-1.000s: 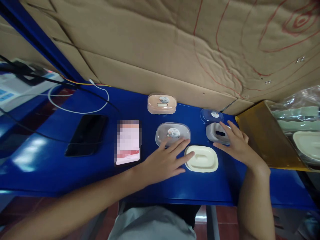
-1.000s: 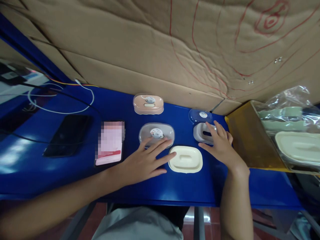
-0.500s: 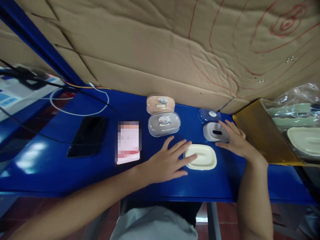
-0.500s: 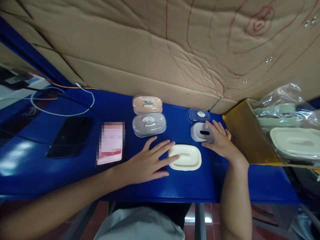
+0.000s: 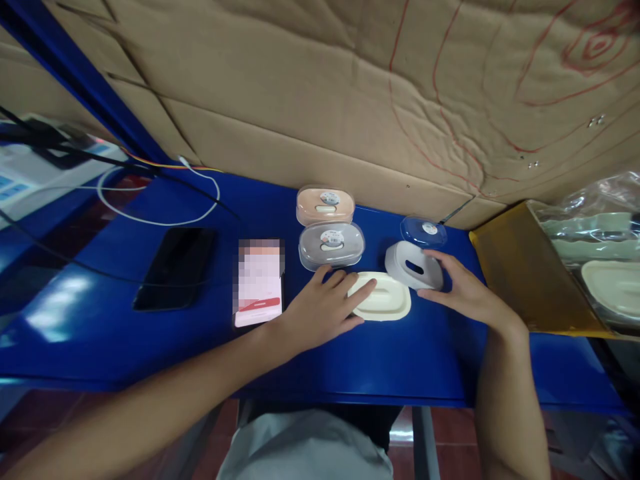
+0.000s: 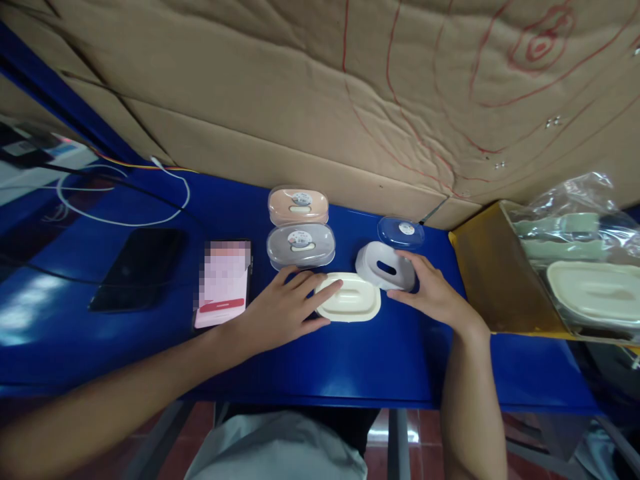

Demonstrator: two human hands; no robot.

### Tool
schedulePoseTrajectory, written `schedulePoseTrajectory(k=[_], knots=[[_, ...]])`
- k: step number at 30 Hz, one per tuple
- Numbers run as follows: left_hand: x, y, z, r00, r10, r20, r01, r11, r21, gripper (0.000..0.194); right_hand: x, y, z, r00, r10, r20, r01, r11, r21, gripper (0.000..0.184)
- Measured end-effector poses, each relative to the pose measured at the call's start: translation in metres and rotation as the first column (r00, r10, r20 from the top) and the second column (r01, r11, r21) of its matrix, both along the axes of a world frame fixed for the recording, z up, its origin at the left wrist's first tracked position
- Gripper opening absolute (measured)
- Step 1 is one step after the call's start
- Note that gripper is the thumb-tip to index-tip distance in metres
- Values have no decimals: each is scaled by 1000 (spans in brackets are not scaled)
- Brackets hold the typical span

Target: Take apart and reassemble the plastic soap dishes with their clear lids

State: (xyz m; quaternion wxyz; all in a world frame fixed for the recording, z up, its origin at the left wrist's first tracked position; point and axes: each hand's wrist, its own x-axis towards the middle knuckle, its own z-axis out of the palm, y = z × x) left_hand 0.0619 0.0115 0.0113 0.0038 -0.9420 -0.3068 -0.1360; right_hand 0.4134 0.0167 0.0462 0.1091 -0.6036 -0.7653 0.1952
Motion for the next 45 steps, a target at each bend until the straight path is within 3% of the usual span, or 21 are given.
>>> schedulePoseTrajectory(k=[6, 12, 21, 29, 35, 37, 40, 45], knots=[[0, 4, -5, 988, 89, 126, -72, 988, -135, 73, -41, -10, 1, 983, 179, -41, -181, 982, -51, 81], [-1, 6, -9, 967, 151, 205, -121, 981, -150, 79, -66, -18, -3, 975, 221, 23, -221, 975, -7, 81], [-5, 9, -9, 984, 144, 101, -141, 989, -33, 67, -74, -21, 1, 969, 230, 90, -232, 973, 7, 84], [-6, 9, -5, 991, 129, 32, -128, 991, -21, 68, -73, -23, -7, 959, 256, 120, -261, 965, 27, 83], [-4, 5, -5, 993, 115, 35, -114, 993, -35, 66, -67, -16, -3, 961, 272, 38, -273, 962, 1, 81], [-4, 4, -5, 993, 116, 29, -115, 993, -39, 65, -61, -10, -3, 970, 243, 17, -243, 969, 45, 72], [-4, 4, -4, 992, 122, 12, -121, 992, -38, 62, -47, 3, -10, 992, 79, 103, -99, 975, 201, 62], [-4, 2, -1, 993, 116, 8, -116, 993, -28, 56, -17, 22, -32, 972, -127, 200, 55, 942, 331, 69]])
